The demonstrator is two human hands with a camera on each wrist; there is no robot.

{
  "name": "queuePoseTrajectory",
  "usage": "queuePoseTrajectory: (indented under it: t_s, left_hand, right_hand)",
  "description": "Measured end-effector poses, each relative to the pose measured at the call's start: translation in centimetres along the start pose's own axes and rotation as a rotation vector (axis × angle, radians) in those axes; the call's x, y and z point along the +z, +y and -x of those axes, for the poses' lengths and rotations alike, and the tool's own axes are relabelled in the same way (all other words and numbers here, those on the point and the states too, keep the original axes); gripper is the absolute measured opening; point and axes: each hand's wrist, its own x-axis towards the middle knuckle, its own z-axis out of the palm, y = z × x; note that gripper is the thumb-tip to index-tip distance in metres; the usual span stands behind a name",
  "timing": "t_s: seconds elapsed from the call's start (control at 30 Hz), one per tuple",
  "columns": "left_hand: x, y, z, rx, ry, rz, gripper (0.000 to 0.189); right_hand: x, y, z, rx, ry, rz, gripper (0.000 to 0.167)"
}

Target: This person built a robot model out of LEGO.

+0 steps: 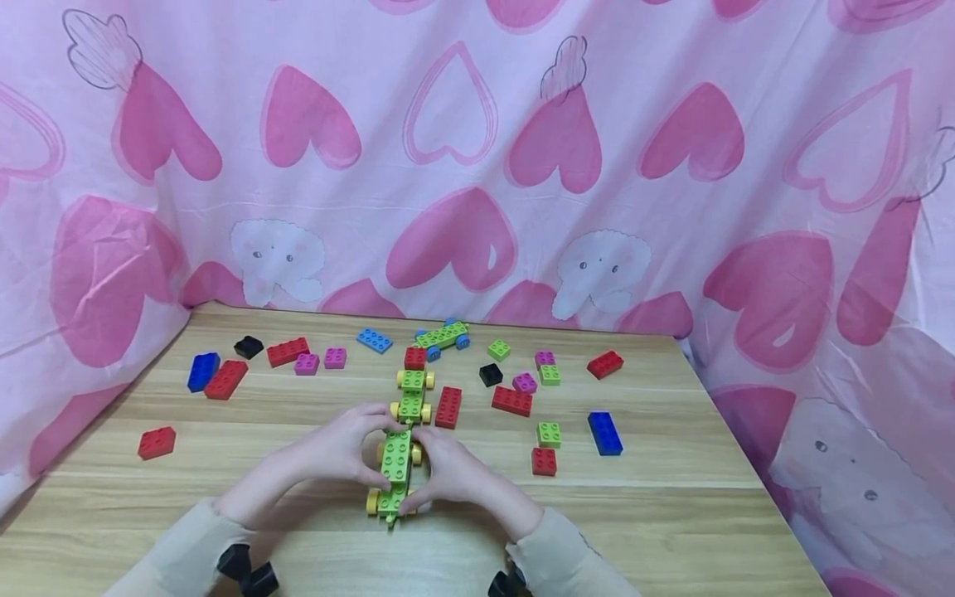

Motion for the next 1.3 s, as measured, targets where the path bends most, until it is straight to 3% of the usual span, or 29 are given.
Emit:
queuePoseTrajectory:
  t_s: [1.3]
  left_hand:
    - [0.17, -0.17, 0.41, 0.004, 0.036, -0.016, 0.072]
  right_hand:
    - [0.02, -0.06, 0.12, -0.009, 0.004, 0.043, 0.104]
